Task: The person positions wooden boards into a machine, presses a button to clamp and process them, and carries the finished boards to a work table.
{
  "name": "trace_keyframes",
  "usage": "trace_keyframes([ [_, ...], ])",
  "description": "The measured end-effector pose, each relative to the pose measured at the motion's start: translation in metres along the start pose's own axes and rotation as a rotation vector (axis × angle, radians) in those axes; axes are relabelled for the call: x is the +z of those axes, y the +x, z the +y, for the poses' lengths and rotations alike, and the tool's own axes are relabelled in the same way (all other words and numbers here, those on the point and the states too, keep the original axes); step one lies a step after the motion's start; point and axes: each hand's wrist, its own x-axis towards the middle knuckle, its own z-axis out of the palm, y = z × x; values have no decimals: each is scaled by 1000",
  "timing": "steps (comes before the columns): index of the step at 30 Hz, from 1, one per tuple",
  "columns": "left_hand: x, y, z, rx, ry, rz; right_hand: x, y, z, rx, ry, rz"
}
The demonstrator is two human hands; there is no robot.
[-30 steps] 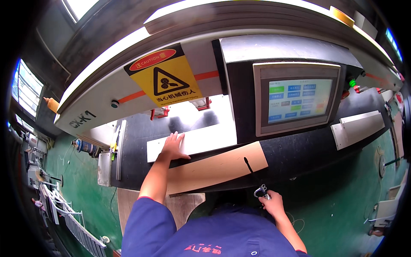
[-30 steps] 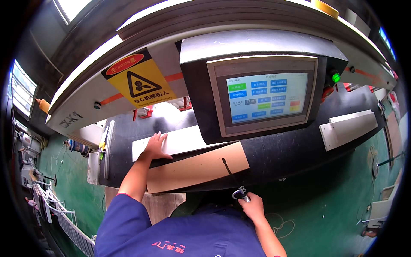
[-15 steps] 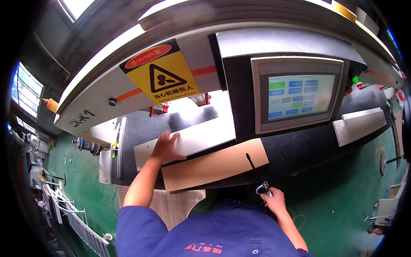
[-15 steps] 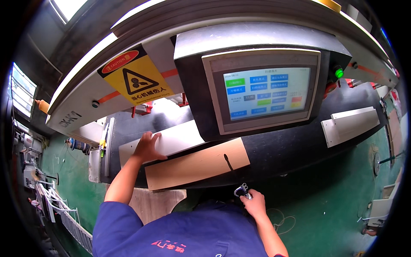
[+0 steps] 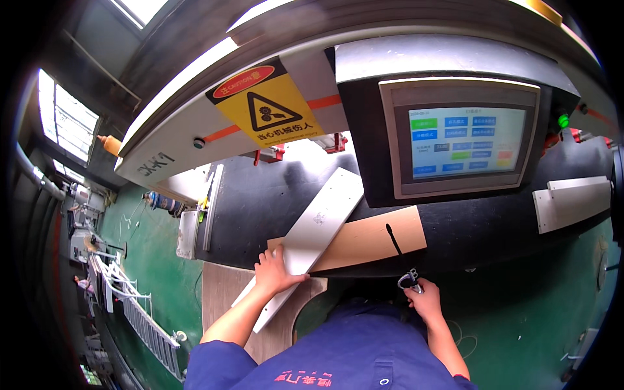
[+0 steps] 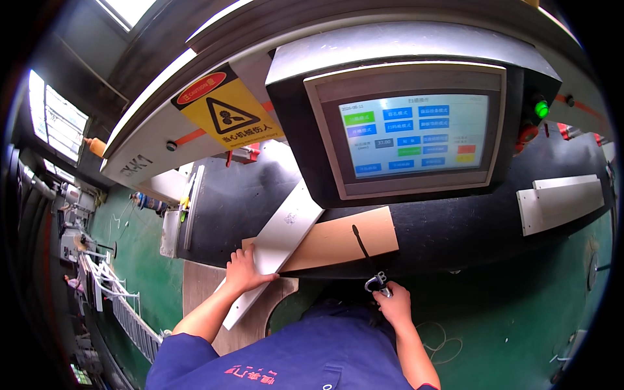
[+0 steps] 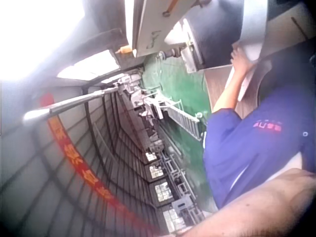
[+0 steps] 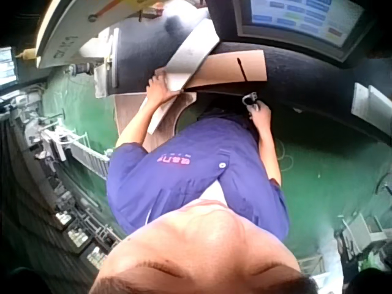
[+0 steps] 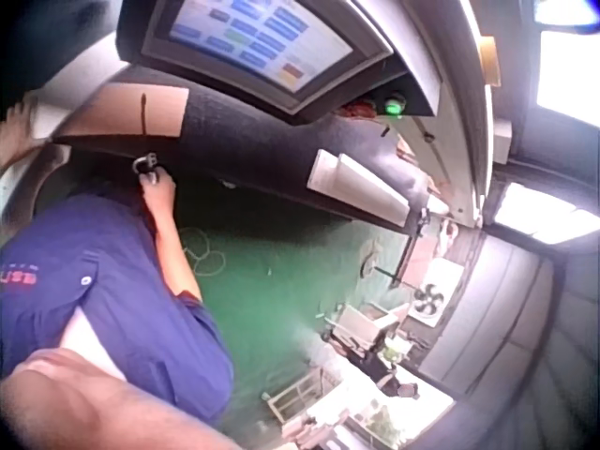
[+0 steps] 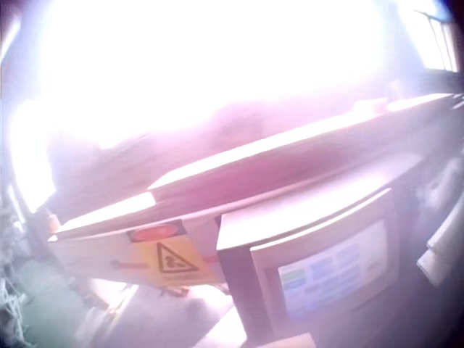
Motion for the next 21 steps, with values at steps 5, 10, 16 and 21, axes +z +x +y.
trace_keyframes([
  [5,7,-8,-4,-216,-47,-69,1,7,2,-21,-5,-61],
  [10,22,18,-20,-420,-168,-145,3,9,-7,-43,-12,-113],
  [16,8,72,-7,-604,-293,-211,2,4,-9,-56,-24,-139],
  [21,19,126,7,-538,-432,-309,3,-4,-13,-61,-50,-124],
])
